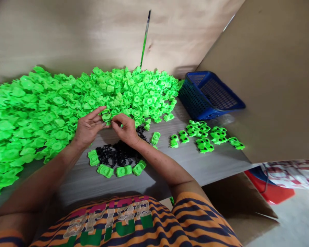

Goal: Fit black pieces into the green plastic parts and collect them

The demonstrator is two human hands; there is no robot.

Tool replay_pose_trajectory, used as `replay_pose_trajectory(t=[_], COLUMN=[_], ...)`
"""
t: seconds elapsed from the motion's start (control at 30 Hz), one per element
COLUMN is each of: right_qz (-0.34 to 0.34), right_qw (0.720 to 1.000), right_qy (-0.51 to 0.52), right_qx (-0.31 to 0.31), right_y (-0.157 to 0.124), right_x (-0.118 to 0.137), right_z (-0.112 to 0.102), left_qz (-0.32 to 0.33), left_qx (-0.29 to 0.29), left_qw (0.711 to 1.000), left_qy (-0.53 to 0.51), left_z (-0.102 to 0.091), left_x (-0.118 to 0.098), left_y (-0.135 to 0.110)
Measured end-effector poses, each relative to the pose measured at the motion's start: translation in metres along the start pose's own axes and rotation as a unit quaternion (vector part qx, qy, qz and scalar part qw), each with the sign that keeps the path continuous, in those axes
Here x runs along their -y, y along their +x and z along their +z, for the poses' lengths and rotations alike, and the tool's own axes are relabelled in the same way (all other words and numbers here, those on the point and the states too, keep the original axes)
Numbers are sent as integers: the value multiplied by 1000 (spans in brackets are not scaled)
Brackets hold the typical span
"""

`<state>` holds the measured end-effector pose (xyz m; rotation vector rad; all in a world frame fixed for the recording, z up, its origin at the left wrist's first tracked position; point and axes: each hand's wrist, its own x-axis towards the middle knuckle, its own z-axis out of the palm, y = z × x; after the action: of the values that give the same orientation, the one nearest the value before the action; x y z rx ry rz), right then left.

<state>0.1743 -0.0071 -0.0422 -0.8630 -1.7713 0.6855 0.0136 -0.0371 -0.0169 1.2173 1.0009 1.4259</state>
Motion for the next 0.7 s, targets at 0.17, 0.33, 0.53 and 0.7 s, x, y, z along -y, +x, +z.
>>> replay_pose_trajectory(t=[0.17, 0.33, 0.53, 0.7], right_qz=[-22, -33, -30, 32], right_qw=[1000, 999, 999, 999], right_qy=[-18, -39, -38, 0], right_qx=[-3, 7, 7, 25], right_y=[1, 1, 0, 0], right_x=[2, 4, 3, 2], right_z=[2, 2, 5, 5], left_qz=[3, -8, -17, -50], left_qx=[-10, -30, -26, -34], left_qw=[1000, 999, 1000, 998], left_qy=[-7, -11, -3, -16], left_z=[2, 3, -2, -5], left_x=[-2, -3, 2, 6], left_y=[0, -1, 2, 8])
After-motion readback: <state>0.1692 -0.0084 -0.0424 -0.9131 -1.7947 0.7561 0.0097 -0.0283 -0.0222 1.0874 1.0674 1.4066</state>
